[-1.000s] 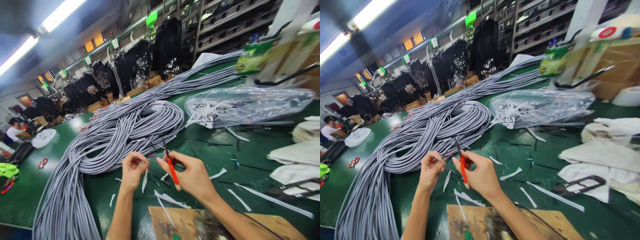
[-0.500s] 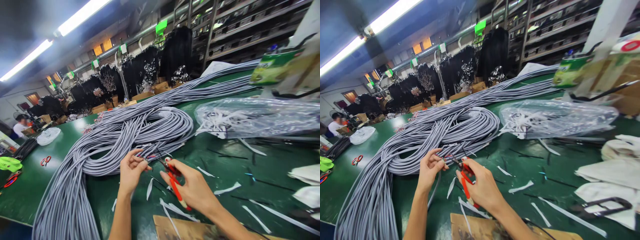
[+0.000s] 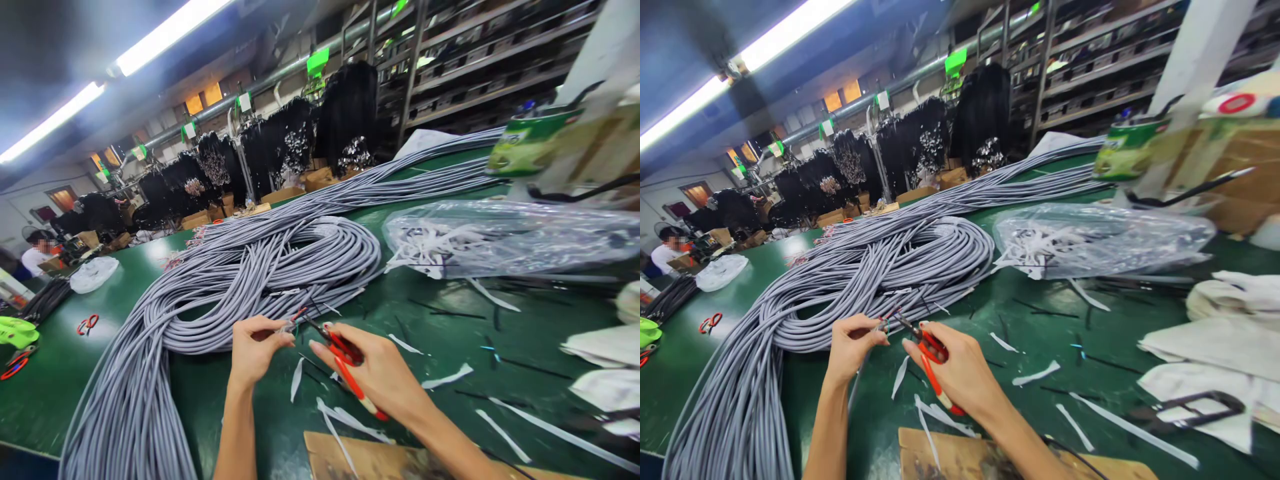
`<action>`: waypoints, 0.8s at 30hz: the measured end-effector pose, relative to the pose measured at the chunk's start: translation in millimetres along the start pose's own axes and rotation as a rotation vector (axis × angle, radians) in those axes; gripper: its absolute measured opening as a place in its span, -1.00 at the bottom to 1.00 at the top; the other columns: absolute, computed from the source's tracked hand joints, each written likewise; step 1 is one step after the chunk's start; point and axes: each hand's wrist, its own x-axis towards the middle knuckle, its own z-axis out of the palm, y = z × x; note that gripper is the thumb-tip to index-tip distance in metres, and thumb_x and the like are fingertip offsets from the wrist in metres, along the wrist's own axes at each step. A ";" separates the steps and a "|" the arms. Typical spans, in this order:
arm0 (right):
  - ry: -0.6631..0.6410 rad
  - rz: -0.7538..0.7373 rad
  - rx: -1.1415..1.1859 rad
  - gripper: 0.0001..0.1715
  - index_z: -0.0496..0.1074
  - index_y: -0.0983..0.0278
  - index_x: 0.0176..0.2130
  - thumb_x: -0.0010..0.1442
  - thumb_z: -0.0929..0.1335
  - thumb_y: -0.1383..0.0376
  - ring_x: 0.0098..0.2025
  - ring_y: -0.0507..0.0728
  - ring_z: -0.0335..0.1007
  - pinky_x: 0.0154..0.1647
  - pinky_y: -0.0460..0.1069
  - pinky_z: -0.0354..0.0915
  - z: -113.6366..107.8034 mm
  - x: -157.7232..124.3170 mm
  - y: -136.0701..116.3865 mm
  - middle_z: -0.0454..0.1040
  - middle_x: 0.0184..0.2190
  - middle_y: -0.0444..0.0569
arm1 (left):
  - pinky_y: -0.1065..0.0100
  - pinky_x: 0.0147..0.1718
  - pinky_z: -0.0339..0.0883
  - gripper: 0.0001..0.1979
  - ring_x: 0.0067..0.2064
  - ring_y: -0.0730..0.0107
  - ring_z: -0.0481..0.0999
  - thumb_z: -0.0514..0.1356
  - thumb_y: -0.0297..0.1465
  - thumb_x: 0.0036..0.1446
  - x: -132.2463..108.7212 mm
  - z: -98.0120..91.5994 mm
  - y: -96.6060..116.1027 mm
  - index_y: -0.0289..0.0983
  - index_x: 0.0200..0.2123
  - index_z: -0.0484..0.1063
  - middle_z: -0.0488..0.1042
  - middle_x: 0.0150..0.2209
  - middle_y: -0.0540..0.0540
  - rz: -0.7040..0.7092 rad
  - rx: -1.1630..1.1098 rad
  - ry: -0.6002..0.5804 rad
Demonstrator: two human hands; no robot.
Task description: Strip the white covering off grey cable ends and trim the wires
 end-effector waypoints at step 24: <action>0.010 -0.230 -0.310 -0.78 0.28 0.23 -0.49 0.14 0.21 0.22 -0.59 0.04 0.31 -0.54 -0.09 0.18 -1.0 -10.7 9.3 0.40 -0.60 -0.08 | 0.44 -0.58 0.16 -0.91 -0.57 0.45 0.32 0.31 -0.46 -0.16 -5.5 -0.2 -3.3 -0.23 -0.49 0.61 0.49 -0.60 -0.08 0.242 0.339 -0.057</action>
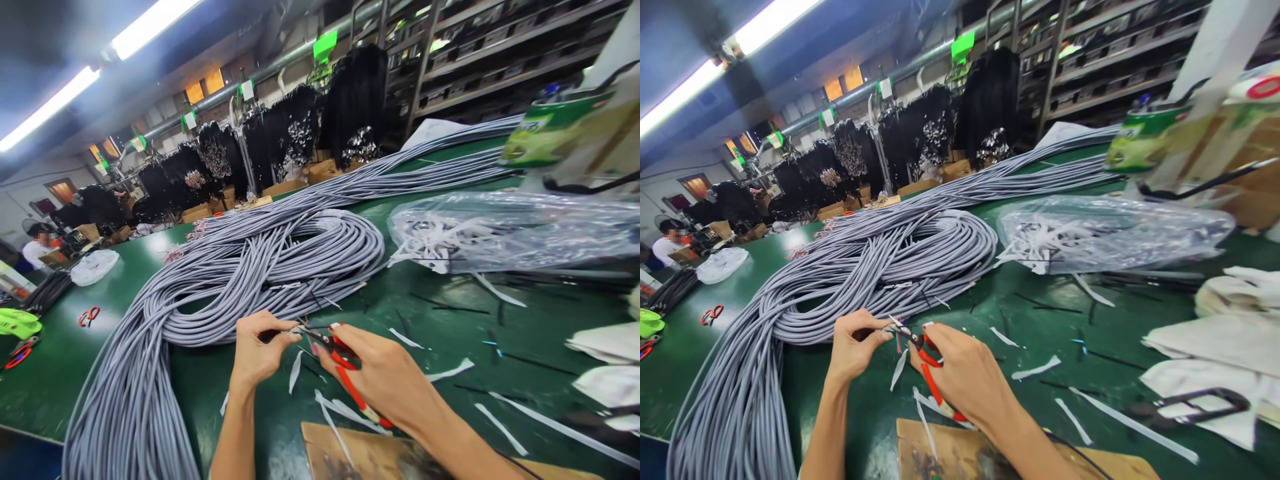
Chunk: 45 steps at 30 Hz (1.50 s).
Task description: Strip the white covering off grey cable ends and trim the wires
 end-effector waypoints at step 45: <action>-0.597 0.661 -0.377 -0.68 0.50 0.46 -0.23 0.11 0.22 0.42 -0.10 0.32 0.39 -0.28 0.04 0.26 -9.6 12.7 39.4 0.46 -0.20 0.38 | 0.35 -0.41 0.32 -0.40 -0.49 0.35 0.46 0.18 0.06 -0.11 -206.7 8.1 -7.7 -0.44 -0.40 0.58 0.51 -0.55 -0.17 -0.784 -0.223 -0.402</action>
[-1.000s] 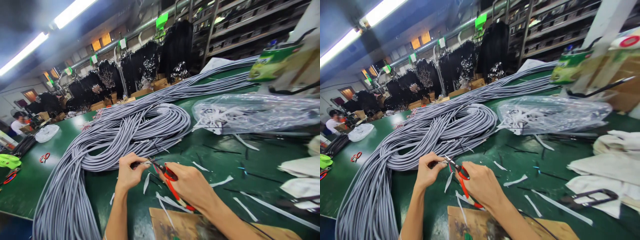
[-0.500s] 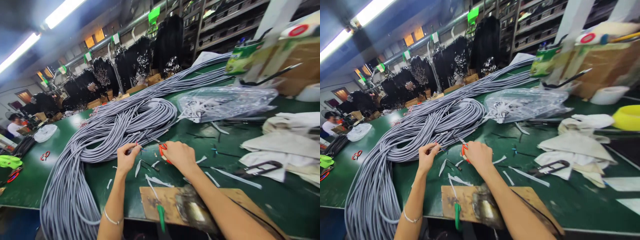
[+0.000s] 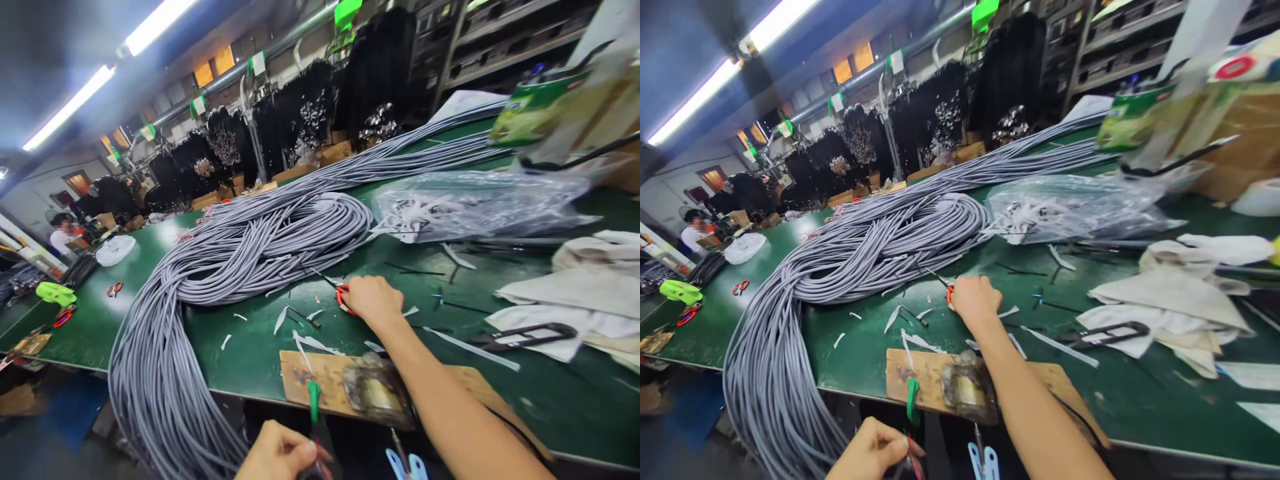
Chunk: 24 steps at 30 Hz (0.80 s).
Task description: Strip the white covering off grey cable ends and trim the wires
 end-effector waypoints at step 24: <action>-0.270 -0.354 -0.058 -0.63 0.31 0.30 -0.01 0.21 0.28 0.20 -0.10 0.12 0.35 -0.13 0.11 0.33 3.3 -19.8 -35.9 0.36 -0.04 0.04 | 0.31 -0.21 0.22 -0.92 -0.23 0.28 0.42 0.11 -0.48 0.09 86.3 -104.9 154.6 -0.33 -0.35 0.41 0.47 -0.32 -0.15 0.201 1.293 0.534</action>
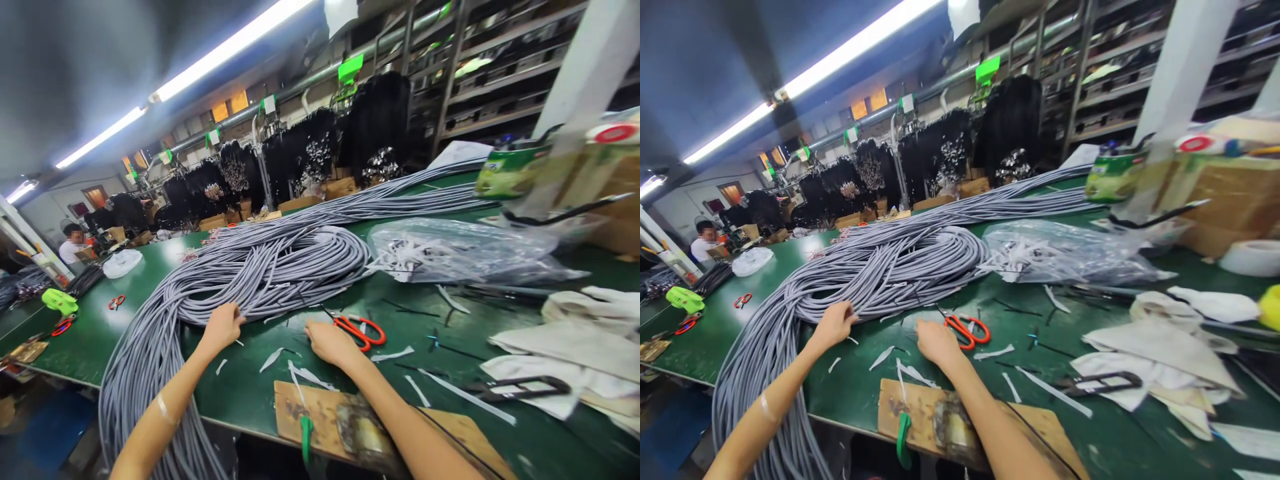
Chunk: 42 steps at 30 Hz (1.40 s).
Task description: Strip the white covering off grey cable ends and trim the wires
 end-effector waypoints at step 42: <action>0.628 -0.029 1.320 -0.19 0.45 0.37 -0.36 -0.15 0.24 -0.29 -0.71 -0.08 -0.02 -0.72 -0.10 -0.03 -7.7 4.9 11.4 0.32 -0.63 -0.11 | 0.44 -0.57 0.06 -0.59 -0.59 0.49 0.18 0.08 -0.20 0.06 23.5 39.6 84.0 -0.42 -0.46 0.58 0.31 -0.69 -0.01 0.132 -1.055 0.117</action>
